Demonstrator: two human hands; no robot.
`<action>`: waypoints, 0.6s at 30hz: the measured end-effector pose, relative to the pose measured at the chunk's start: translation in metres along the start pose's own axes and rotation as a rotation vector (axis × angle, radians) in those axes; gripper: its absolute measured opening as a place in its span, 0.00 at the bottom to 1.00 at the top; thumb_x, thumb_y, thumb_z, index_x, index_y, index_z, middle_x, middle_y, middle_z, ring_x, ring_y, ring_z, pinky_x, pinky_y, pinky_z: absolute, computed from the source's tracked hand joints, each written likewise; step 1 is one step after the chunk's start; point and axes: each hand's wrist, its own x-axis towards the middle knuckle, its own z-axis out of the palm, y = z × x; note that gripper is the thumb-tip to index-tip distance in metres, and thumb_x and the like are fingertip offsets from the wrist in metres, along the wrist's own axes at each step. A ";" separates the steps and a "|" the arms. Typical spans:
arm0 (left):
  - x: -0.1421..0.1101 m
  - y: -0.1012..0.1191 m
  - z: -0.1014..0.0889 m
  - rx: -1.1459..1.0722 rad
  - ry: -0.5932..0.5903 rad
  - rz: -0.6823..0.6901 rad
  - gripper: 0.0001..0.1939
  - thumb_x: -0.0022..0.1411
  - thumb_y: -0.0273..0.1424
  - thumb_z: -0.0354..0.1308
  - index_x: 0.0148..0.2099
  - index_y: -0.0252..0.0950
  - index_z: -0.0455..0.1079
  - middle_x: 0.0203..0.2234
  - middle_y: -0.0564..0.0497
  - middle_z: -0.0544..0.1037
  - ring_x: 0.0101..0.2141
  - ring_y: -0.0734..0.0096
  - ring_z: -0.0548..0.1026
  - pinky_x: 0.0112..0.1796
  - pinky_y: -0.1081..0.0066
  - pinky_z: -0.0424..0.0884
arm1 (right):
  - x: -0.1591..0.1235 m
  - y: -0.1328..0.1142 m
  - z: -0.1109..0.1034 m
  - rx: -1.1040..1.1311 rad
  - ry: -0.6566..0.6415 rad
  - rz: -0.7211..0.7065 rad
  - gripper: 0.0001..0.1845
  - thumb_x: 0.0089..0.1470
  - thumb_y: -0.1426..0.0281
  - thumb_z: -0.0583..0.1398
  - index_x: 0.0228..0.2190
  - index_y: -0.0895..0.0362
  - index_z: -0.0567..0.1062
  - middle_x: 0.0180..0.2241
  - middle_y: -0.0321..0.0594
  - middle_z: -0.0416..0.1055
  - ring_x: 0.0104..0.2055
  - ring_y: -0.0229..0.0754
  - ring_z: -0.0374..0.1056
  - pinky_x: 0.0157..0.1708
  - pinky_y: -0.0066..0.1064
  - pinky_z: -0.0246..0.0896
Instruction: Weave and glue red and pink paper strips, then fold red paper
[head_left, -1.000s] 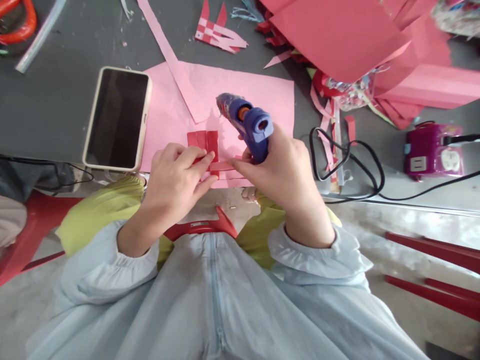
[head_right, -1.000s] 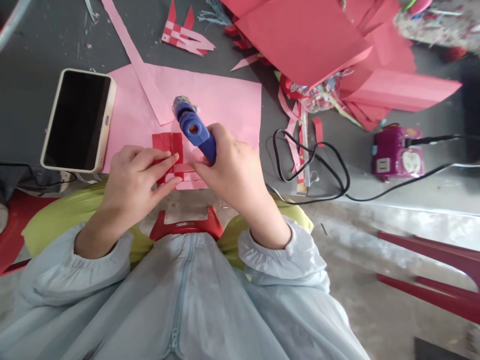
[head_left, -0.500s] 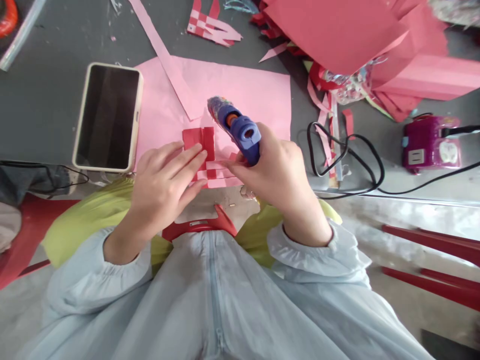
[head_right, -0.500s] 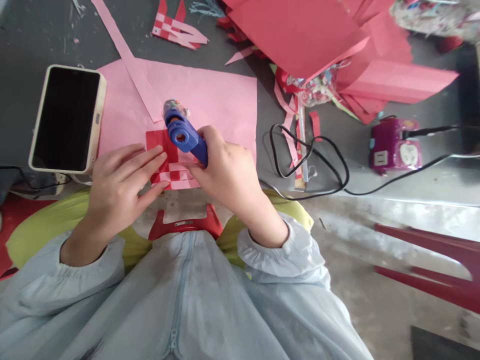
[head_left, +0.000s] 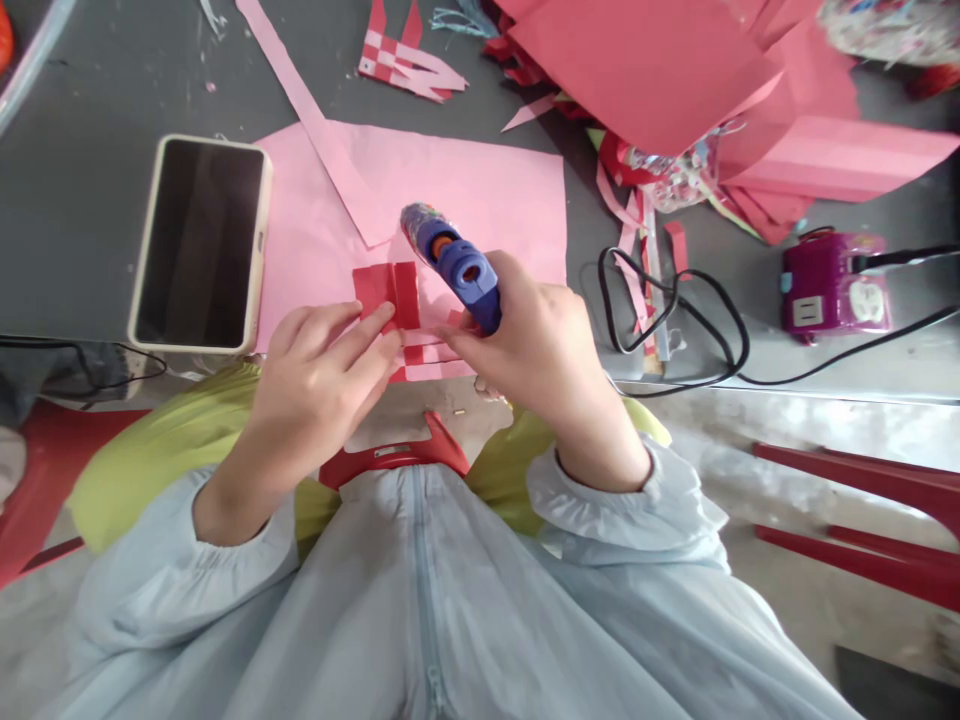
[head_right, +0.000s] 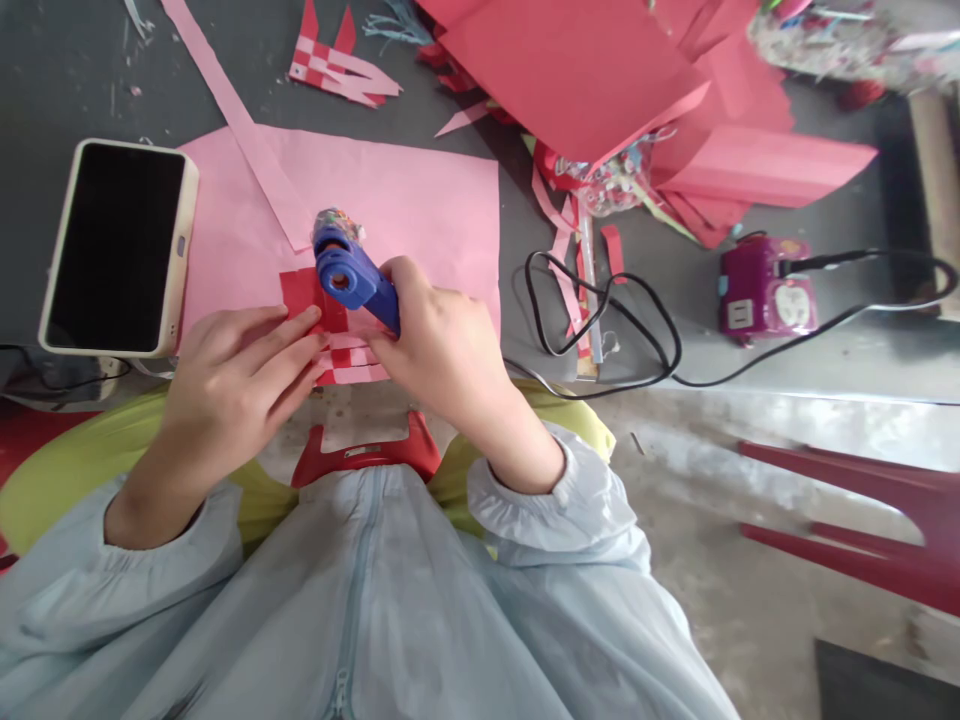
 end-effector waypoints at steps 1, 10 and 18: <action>0.000 0.000 -0.001 0.016 -0.003 0.015 0.12 0.67 0.28 0.56 0.51 0.38 0.74 0.55 0.46 0.78 0.50 0.54 0.75 0.48 0.52 0.73 | 0.000 0.001 0.001 0.006 0.005 -0.008 0.18 0.52 0.62 0.61 0.44 0.55 0.69 0.23 0.34 0.74 0.23 0.42 0.69 0.25 0.30 0.56; 0.002 -0.001 -0.003 0.063 -0.017 0.059 0.11 0.66 0.26 0.58 0.50 0.38 0.74 0.55 0.45 0.78 0.49 0.54 0.77 0.47 0.52 0.75 | 0.001 0.002 0.002 0.033 -0.017 -0.003 0.19 0.52 0.65 0.61 0.46 0.55 0.70 0.25 0.35 0.75 0.25 0.43 0.71 0.29 0.33 0.61; 0.001 -0.001 -0.004 0.043 -0.029 0.047 0.11 0.65 0.26 0.58 0.50 0.38 0.74 0.55 0.45 0.78 0.50 0.53 0.76 0.47 0.50 0.75 | 0.001 0.001 0.004 0.015 0.000 -0.013 0.19 0.56 0.63 0.60 0.48 0.56 0.69 0.27 0.38 0.77 0.28 0.45 0.73 0.29 0.33 0.62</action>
